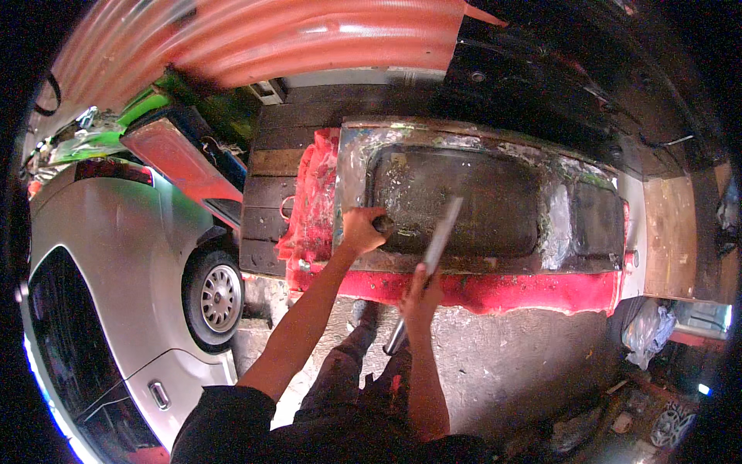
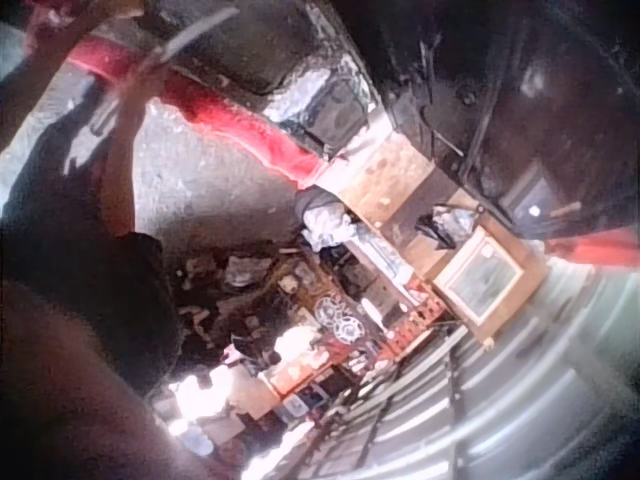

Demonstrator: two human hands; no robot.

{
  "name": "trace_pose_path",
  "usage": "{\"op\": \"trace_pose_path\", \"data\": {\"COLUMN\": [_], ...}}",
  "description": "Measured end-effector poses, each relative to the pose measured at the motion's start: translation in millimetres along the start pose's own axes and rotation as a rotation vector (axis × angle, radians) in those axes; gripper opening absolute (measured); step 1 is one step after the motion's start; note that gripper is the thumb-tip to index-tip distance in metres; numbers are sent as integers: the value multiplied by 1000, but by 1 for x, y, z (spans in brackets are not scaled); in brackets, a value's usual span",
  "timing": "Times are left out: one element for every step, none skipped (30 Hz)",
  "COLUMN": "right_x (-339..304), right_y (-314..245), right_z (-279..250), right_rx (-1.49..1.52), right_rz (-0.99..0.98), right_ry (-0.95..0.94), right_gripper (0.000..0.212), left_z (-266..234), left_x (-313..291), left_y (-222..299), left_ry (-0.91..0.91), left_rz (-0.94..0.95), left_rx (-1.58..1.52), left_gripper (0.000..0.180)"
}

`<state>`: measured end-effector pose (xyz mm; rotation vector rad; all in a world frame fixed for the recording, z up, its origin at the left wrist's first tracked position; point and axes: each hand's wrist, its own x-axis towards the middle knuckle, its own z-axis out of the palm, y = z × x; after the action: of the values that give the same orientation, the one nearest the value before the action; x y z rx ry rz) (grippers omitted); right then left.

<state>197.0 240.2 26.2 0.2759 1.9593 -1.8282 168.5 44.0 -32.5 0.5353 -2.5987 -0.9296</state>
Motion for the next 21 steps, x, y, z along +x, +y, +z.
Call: {"op": "trace_pose_path", "data": {"right_x": [-2,-6,-9,-9,-9,-12,-12,0,12,23,-1,-2,-6,-5,-3,-10,-12,-9,-5,-7,-8], "right_y": [-19,-38,-58,-69,-69,-66,-62,-8,21,49,5,29,27,22,13,-9,-28,-36,-43,-55,-69], "right_z": [-4,-6,-7,-7,-3,7,14,9,14,18,34,37,41,37,28,26,26,18,11,8,8], "right_rx": [54,122,189,259,352,443,538,535,-101,-670,-578,-587,-596,-450,-302,-157,-8,108,225,275,325], "right_rz": [-67,-115,-166,-220,-172,-123,-73,-107,-370,-703,-330,-451,-574,-382,-191,10,-85,-120,-153,-173,-193], "right_ry": [8,44,73,107,179,250,321,141,18,62,-201,-162,-109,-117,-122,-137,-93,-68,-49,1,51], "right_gripper": [40,38,37,36,37,39,41,38,36,35,37,37,36,35,35,34,33,32,32,32,31], "left_z": [1,-1,-6,-8,-7,-6,-7,-4,-3,-2,-2,-3,-6,-9,-9,-10,-12,-12,-14,-19,-17], "left_x": [1,-2,-3,-1,1,2,3,7,7,10,6,2,1,0,2,-2,-4,-6,-13,-24,-30], "left_y": [-2,-1,1,3,4,5,6,11,14,16,7,-4,-8,-9,-16,-29,-41,-49,-57,-60,-59], "left_ry": [-55,-56,-48,-43,-6,32,69,46,20,-2,-30,-60,-94,97,160,219,284,273,264,244,211], "left_rz": [36,13,-13,-32,-34,-38,-40,-29,-27,-20,-52,-82,-102,33,-31,-111,-184,-159,-138,-128,-98], "left_rx": [46,37,31,23,-21,-65,-106,-74,-40,-6,31,67,97,49,9,-23,-55,-71,-83,-89,-100], "left_gripper": [26,26,26,26,26,26,26,24,22,21,21,22,22,23,24,25,27,28,30,32,33]}}
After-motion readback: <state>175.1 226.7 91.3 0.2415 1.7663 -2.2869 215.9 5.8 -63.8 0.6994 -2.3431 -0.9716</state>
